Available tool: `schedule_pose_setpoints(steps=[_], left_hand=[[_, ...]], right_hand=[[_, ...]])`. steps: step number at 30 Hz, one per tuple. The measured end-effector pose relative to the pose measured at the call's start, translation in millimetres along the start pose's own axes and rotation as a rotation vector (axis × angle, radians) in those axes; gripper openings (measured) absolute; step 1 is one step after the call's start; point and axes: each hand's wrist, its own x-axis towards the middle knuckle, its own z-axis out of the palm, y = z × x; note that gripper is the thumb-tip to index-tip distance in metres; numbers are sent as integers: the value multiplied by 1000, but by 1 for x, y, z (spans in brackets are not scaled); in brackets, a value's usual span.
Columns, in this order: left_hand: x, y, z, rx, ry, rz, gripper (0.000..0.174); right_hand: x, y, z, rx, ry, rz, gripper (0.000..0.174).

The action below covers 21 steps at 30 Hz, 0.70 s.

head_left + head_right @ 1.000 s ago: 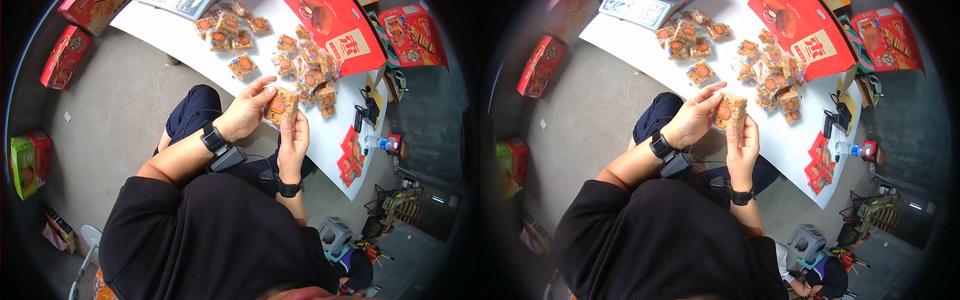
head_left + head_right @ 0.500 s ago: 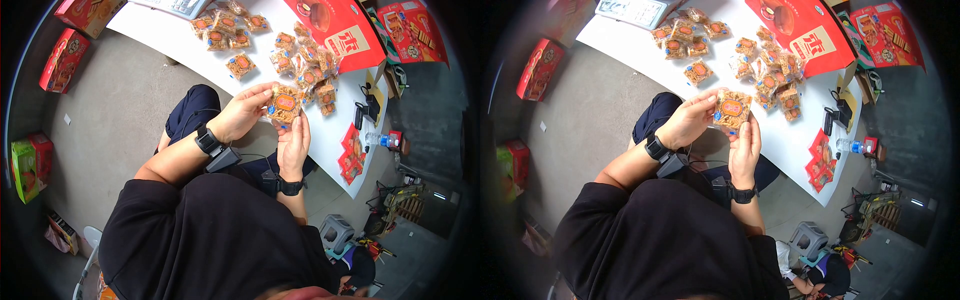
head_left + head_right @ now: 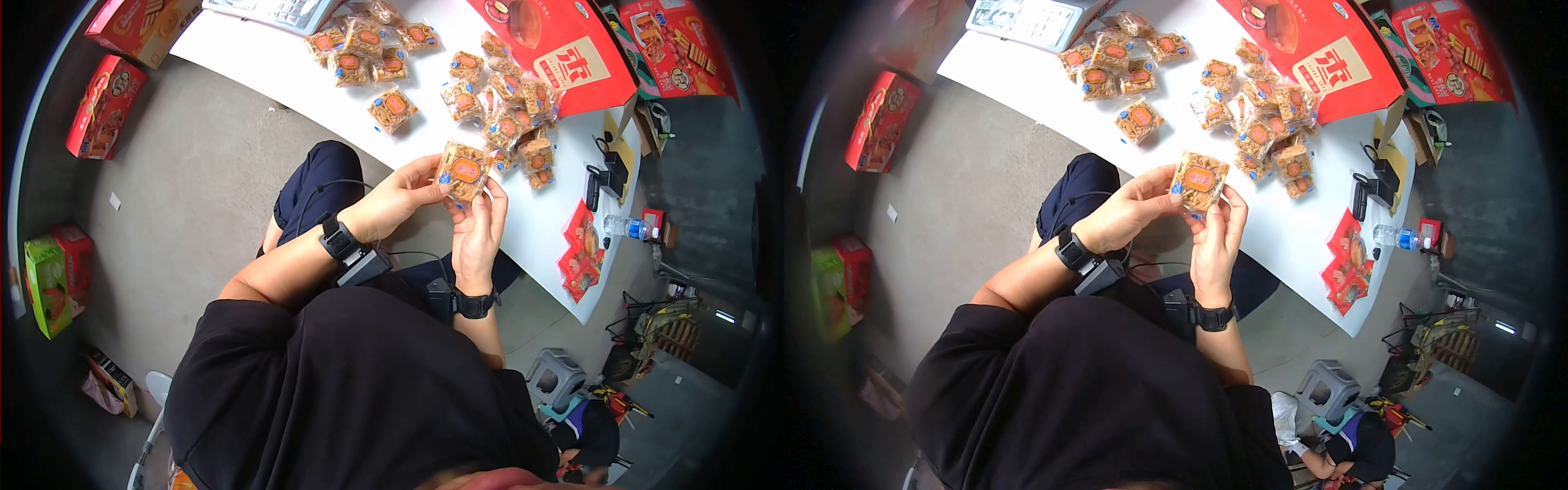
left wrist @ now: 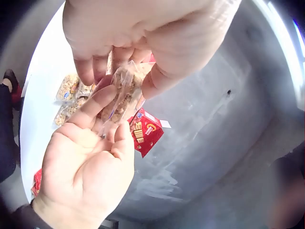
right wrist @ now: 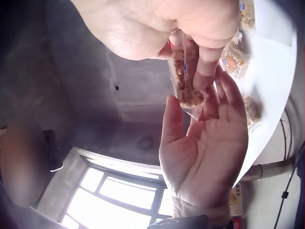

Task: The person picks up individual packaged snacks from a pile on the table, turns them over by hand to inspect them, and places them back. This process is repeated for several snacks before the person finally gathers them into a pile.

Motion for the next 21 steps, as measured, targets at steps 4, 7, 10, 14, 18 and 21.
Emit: schedule_pose_setpoints(steps=[4, 7, 10, 14, 18, 21], left_hand=[[2, -1, -8, 158, 56, -47, 51], [5, 2, -16, 295, 172, -71, 53], [19, -1, -41, 531, 281, 11, 54], [40, 13, -68, 675, 397, 223, 50], [54, 31, -89, 756, 478, 278, 50], [62, 38, -97, 763, 538, 223, 48]], right_hand=[[8, 9, -8, -81, -16, 30, 32], [14, 13, -10, -191, -23, 22, 32], [24, 23, -25, -332, -42, 28, 28], [54, 27, -56, -533, 64, -82, 32], [89, 27, -71, -744, 187, -237, 42], [116, 33, -80, -1054, 240, -344, 51]])
